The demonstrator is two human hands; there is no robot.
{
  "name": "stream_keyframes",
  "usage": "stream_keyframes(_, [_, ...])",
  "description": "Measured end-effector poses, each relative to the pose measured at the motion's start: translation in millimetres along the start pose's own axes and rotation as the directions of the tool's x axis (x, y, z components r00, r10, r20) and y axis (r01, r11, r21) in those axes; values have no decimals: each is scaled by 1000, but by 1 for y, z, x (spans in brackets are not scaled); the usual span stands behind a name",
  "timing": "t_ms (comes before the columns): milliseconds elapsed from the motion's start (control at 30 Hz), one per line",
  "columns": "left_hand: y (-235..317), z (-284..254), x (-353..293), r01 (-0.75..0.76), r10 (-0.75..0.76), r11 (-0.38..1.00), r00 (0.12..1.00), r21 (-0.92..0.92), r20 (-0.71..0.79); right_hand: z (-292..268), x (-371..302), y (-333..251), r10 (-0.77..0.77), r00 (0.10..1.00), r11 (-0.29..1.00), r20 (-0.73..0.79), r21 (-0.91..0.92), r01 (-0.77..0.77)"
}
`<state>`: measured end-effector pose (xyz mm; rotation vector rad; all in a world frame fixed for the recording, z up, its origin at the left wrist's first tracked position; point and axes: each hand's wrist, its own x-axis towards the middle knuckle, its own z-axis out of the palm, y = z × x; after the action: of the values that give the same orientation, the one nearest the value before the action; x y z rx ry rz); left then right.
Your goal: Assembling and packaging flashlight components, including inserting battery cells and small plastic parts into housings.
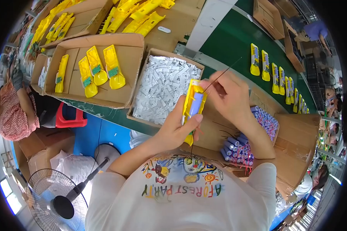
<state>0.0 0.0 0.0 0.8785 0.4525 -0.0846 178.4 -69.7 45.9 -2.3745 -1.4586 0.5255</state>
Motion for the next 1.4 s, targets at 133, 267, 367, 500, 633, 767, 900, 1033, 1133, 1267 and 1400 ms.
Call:
stream_keyframes(133, [12, -23, -6, -231, 193, 935, 968, 271, 159, -3, 14, 29, -414, 841, 856, -347, 167, 490])
stream_keyframes(267, [69, -122, -11, -63, 799, 499, 420, 864, -430, -81, 110, 155, -181, 736, 983, -653, -149, 110])
stream_keyframes(367, [61, -200, -13, 519, 901, 113, 306, 847, -308, -88, 188, 245, 50, 828, 837, -559, -428, -340])
stream_keyframes(500, [63, -195, 3, 663, 734, -70, 540, 745, -412, -33, 213, 354, 25, 907, 847, -419, -473, -242])
stream_keyframes(633, [67, -155, -11, 726, 951, -79, 261, 683, -168, -59, 159, 277, -138, 760, 904, -635, -394, -165])
stream_keyframes(767, [74, -89, -9, -435, 805, 593, 296, 678, -515, -47, 49, 124, -149, 912, 944, -382, 220, 247])
stream_keyframes(900, [40, -26, -2, -274, 236, 938, 954, -213, -187, -3, -30, 6, -776, 578, 619, -253, -482, 620])
stream_keyframes(1033, [17, -8, -3, -332, 296, 894, 942, -300, -161, 26, -46, 16, -786, 577, 597, -221, -26, 802])
stream_keyframes(1133, [-6, 1, -1, -423, 408, 905, 894, -47, -185, 26, -65, -4, -403, 889, 682, -215, 578, 449])
stream_keyframes(1267, [-15, 9, -13, -468, 484, 859, 875, 210, -27, 13, -68, -27, -97, 980, 733, -172, 654, 187])
stream_keyframes(1400, [-18, 16, -15, -512, 533, 809, 846, 289, 10, 18, -70, -25, -101, 975, 795, -200, 573, 200])
